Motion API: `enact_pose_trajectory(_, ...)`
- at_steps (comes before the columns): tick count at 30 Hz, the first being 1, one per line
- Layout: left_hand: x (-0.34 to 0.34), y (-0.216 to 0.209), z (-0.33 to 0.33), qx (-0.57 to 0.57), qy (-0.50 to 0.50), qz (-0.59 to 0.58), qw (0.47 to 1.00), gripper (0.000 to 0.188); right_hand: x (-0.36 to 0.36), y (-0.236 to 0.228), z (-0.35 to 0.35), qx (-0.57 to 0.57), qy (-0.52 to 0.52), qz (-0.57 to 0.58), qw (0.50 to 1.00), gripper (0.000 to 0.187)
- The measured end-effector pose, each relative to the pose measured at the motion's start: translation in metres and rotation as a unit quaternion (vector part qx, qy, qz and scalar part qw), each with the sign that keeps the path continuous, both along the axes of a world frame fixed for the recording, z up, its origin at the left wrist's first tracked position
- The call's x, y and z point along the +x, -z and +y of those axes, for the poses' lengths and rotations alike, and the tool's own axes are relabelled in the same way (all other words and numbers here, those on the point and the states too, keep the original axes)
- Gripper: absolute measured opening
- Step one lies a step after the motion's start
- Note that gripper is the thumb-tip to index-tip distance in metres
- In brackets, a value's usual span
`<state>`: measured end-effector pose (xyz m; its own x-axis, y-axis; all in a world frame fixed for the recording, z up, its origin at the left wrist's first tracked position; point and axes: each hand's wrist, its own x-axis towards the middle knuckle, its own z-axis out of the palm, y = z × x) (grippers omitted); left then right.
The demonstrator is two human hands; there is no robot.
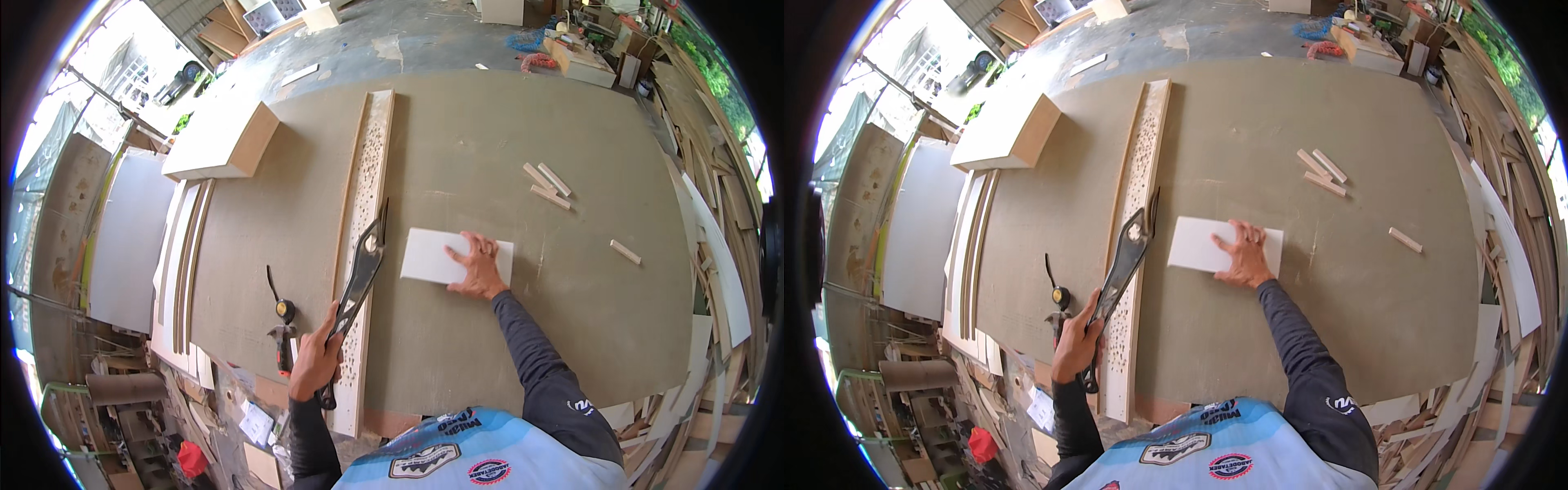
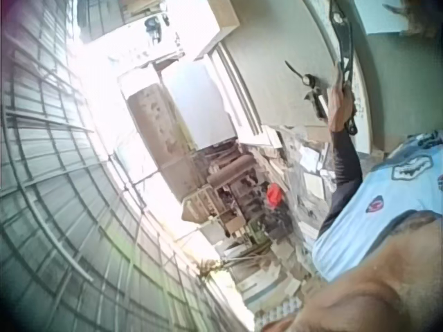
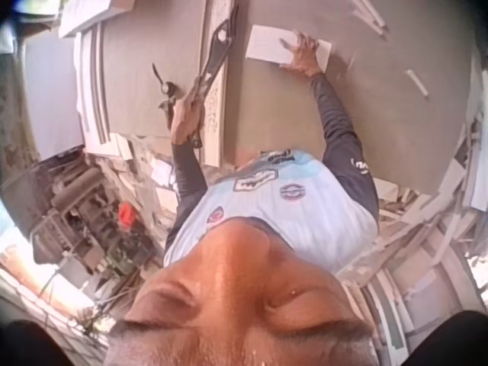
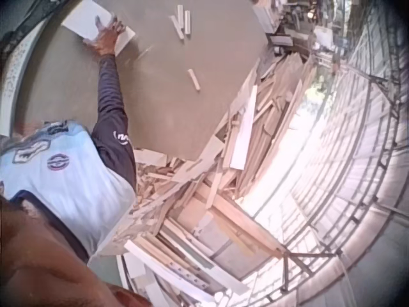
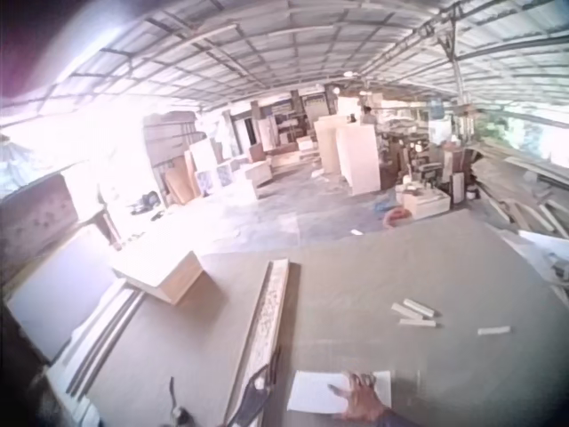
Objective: The person uses a rasp to shape a wooden piece, then collects several wooden pegs and assembles them into a larger wooden panel using a pneumatic nail gun.
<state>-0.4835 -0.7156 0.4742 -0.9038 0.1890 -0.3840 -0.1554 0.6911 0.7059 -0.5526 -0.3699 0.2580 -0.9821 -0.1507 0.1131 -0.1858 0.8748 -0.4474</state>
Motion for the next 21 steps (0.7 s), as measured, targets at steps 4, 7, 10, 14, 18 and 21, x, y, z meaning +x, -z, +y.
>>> enact_pose_trajectory(4, 0.051, -0.002, -0.024, -0.053, -0.014, 0.005, 0.998, 0.059, 0.032, 0.006, -0.056, 0.032, -0.085, -0.033, 0.995, 0.089)
enact_pose_trajectory(7, 0.074, 0.005, -0.038, -0.09, -0.011, 0.024, 0.996, 0.059, 0.043, 0.008, -0.085, 0.038, -0.098, -0.054, 0.993, 0.089)
enact_pose_trajectory(10, 0.089, 0.015, -0.049, -0.121, 0.002, 0.034, 0.992, 0.059, 0.049, 0.006, -0.098, 0.046, -0.076, -0.056, 0.994, 0.087)
enact_pose_trajectory(14, 0.098, 0.021, -0.055, -0.109, 0.042, 0.05, 0.992, 0.064, 0.047, 0.007, -0.1, 0.048, -0.066, -0.053, 0.995, 0.086)
enact_pose_trajectory(18, 0.102, 0.034, -0.054, -0.131, 0.102, 0.077, 0.983, 0.068, 0.048, 0.011, -0.101, 0.054, -0.062, -0.042, 0.996, 0.086)
enact_pose_trajectory(21, 0.099, 0.04, -0.051, -0.172, 0.132, 0.075, 0.973, 0.073, 0.045, 0.015, -0.102, 0.069, -0.053, -0.039, 0.995, 0.087)
